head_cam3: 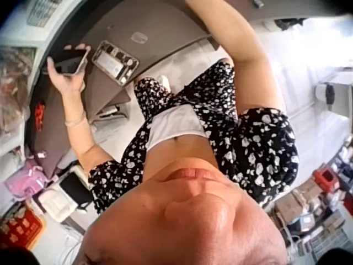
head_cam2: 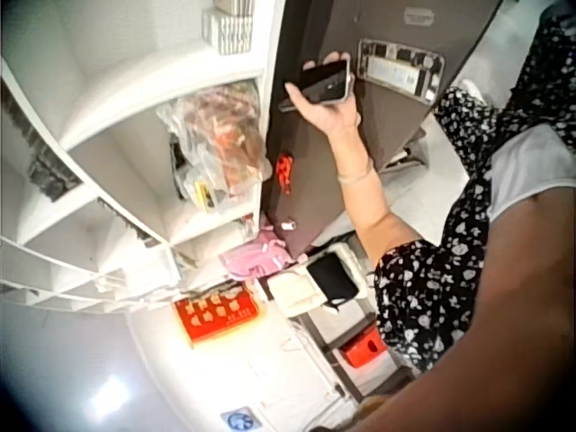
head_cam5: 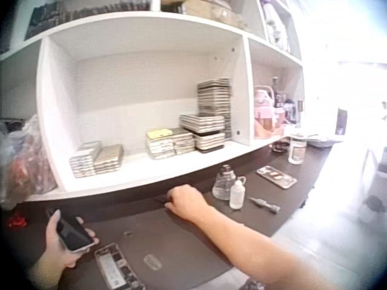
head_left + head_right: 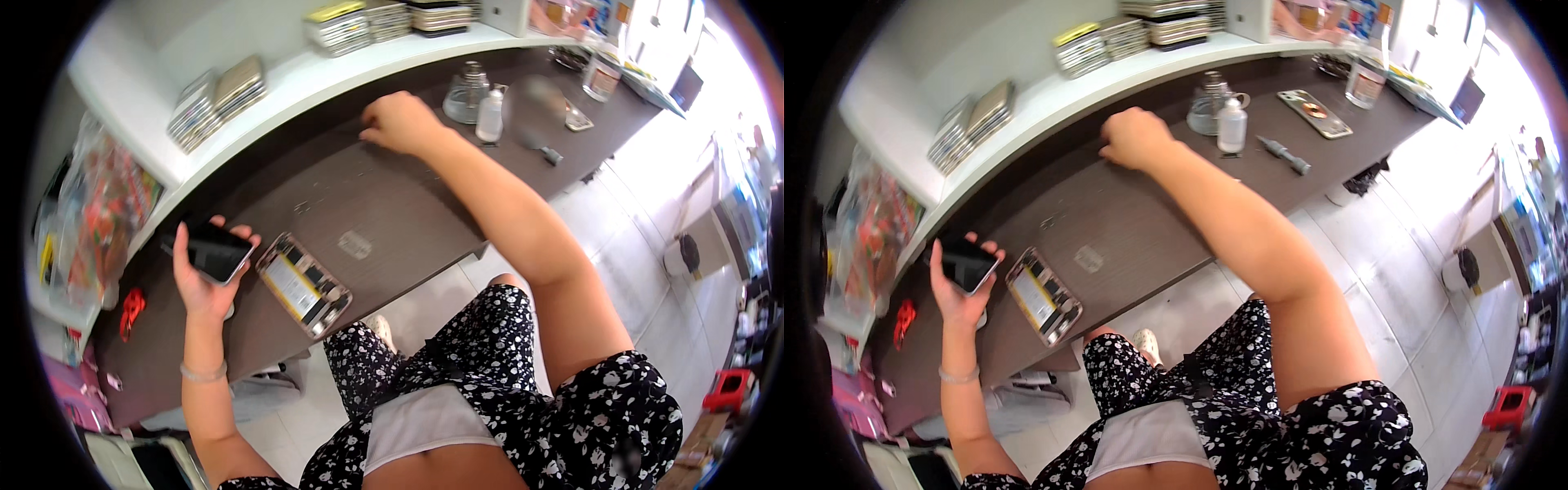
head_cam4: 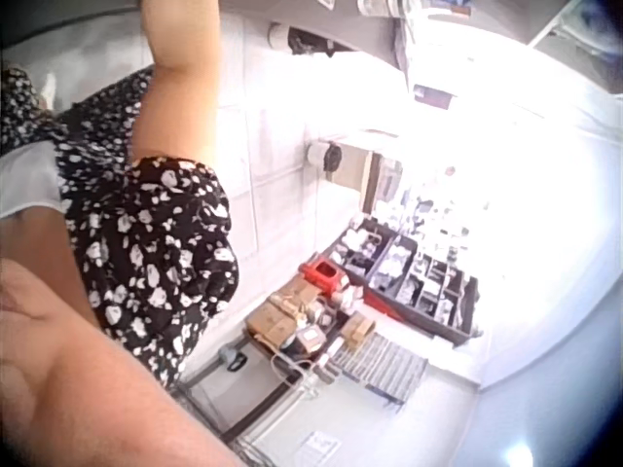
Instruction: The person disassembles a smartphone using a screwdriver and a prying tool. They remove the back cover, unscrew internal components, and carefully pry open the device to access the battery and internal parts.
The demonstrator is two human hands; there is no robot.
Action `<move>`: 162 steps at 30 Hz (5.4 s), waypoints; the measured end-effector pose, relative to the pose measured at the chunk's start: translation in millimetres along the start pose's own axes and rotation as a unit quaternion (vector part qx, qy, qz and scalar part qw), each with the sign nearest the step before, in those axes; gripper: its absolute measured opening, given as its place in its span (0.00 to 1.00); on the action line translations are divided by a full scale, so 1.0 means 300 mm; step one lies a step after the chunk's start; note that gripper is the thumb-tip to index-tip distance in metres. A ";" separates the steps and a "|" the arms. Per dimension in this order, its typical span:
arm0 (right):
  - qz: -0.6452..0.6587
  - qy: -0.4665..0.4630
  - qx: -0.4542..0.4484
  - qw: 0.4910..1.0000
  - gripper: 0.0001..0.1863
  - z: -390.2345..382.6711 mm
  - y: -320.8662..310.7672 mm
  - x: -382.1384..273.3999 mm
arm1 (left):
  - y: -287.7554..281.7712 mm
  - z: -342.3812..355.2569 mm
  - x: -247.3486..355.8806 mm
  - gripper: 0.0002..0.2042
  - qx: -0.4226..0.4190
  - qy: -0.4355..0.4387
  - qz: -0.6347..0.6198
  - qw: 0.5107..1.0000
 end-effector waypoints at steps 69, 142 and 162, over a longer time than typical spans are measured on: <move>0.028 0.636 0.427 0.642 0.11 -2.132 -1.535 2.061 | 3.246 -0.291 -2.623 0.45 -0.578 -0.775 -0.031 0.253; 0.431 -0.175 0.015 0.885 0.10 -2.363 -2.647 2.992 | 3.704 -1.308 -2.729 0.42 0.120 -0.052 -0.198 0.971; 0.494 -0.341 -0.281 0.749 0.08 -1.697 -1.927 1.865 | 3.025 -1.422 -2.120 0.42 0.380 0.156 -0.300 0.861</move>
Point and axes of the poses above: each hand's wrist, its own z-axis towards the middle knuckle, its own y-axis out of the palm, x = y × z, the point moved 3 cm from there along z, towards the middle knuckle, and after that the axes turned 8 degrees about y, right-handed, at the moved point
